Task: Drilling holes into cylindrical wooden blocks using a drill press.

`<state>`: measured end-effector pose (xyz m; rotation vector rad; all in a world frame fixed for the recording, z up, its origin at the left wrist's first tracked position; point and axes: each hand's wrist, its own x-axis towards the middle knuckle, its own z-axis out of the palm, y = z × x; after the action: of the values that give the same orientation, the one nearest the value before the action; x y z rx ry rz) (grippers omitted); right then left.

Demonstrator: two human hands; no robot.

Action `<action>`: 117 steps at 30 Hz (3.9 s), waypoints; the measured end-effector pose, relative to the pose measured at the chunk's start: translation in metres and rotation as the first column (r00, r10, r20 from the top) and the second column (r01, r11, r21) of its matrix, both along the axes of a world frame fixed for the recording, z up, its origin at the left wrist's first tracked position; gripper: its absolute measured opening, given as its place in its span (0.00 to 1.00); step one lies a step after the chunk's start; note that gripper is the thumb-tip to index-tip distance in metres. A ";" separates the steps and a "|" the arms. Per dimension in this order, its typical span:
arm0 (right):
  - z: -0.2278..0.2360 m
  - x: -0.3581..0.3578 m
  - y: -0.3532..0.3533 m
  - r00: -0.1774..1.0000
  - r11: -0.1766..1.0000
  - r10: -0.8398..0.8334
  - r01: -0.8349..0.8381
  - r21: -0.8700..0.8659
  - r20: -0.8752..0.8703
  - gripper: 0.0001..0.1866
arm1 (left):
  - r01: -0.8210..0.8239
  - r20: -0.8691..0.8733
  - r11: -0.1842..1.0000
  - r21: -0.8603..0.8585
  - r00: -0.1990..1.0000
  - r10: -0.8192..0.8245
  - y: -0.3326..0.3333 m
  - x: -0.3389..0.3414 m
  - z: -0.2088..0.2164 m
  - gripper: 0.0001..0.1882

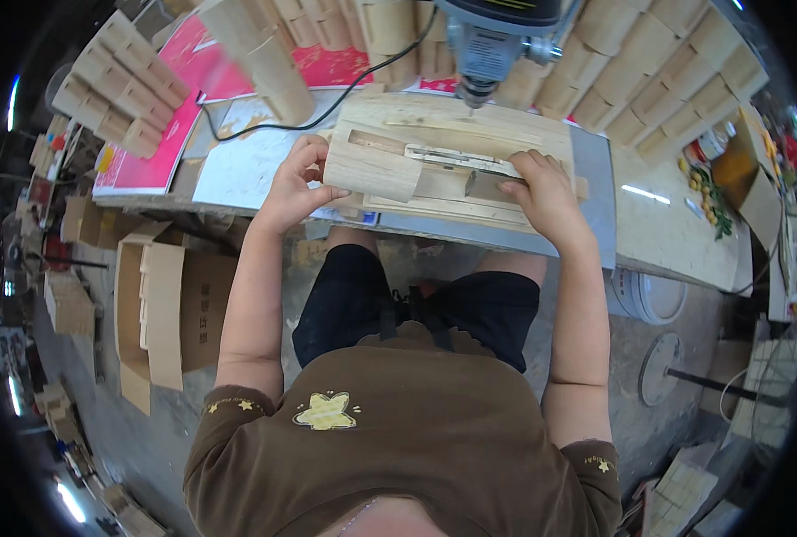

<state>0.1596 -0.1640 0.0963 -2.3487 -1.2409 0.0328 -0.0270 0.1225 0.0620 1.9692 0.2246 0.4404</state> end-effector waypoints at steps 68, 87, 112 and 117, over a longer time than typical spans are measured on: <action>-0.028 0.001 -0.044 0.899 0.971 0.006 0.099 0.218 -0.437 0.15 | -0.959 0.354 0.284 0.019 0.272 0.895 0.239 -0.162 0.004 0.37; -0.012 -0.027 -0.041 0.823 0.917 -0.320 0.394 0.067 -0.469 0.15 | -0.996 0.255 -0.043 0.080 -0.021 0.967 0.505 -0.140 0.018 0.36; -0.029 -0.027 -0.038 0.880 0.896 -0.323 0.403 0.187 -0.350 0.14 | -0.474 0.443 0.880 -0.026 0.784 0.435 0.189 0.069 0.063 0.62; -0.031 -0.025 -0.039 0.909 0.912 -0.261 0.343 0.226 -0.324 0.14 | -0.757 0.457 0.652 0.040 0.594 0.662 0.150 0.096 0.084 0.57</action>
<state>0.1344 -0.2027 0.0657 -2.1689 -0.6801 0.0875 0.0690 0.2722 0.1463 1.8819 0.7465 1.4601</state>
